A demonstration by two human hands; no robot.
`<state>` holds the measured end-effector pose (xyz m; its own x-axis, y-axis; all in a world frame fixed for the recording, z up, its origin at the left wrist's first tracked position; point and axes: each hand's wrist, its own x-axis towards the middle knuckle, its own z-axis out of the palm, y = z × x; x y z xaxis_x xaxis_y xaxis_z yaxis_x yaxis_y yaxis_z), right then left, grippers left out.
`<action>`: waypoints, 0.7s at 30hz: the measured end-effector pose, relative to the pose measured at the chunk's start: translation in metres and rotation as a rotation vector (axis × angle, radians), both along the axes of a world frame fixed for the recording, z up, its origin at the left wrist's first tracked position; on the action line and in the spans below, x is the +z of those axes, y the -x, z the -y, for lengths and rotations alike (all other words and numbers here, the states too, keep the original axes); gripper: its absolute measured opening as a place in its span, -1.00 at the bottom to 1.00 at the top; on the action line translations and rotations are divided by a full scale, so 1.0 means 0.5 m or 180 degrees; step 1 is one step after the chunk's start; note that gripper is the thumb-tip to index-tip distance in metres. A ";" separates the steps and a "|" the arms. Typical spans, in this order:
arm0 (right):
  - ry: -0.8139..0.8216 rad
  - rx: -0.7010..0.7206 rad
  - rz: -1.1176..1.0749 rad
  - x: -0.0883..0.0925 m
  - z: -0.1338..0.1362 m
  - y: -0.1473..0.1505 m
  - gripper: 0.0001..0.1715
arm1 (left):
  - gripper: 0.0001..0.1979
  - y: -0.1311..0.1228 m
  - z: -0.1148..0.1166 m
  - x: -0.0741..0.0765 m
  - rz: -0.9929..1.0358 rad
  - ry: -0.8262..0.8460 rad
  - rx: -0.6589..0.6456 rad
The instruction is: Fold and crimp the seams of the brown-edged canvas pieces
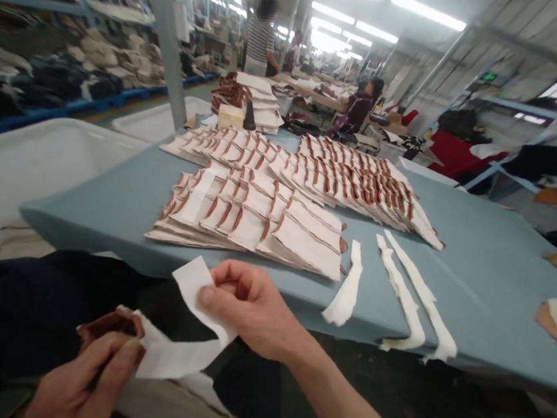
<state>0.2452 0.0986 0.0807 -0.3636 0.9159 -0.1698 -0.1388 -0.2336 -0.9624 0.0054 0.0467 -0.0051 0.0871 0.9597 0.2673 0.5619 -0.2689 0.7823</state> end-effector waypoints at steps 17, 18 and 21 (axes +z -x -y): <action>-0.5034 -0.0437 0.2874 -0.038 0.105 -0.024 -0.71 | -0.45 -0.039 0.048 0.055 0.0883 0.1230 -0.0480; -0.5109 -0.0468 0.2849 -0.038 0.106 -0.026 -0.69 | -0.45 -0.042 0.047 0.060 0.0833 0.1255 -0.0453; -0.5098 -0.0448 0.2841 -0.047 0.110 -0.029 -0.69 | -0.47 -0.049 0.042 0.074 0.0680 0.1259 -0.0392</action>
<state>0.2596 0.0438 0.0572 -0.5809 0.3863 0.7165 0.5427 0.8398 -0.0127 0.0300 0.0255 0.0321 0.1896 0.9775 -0.0928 0.3596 0.0188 0.9329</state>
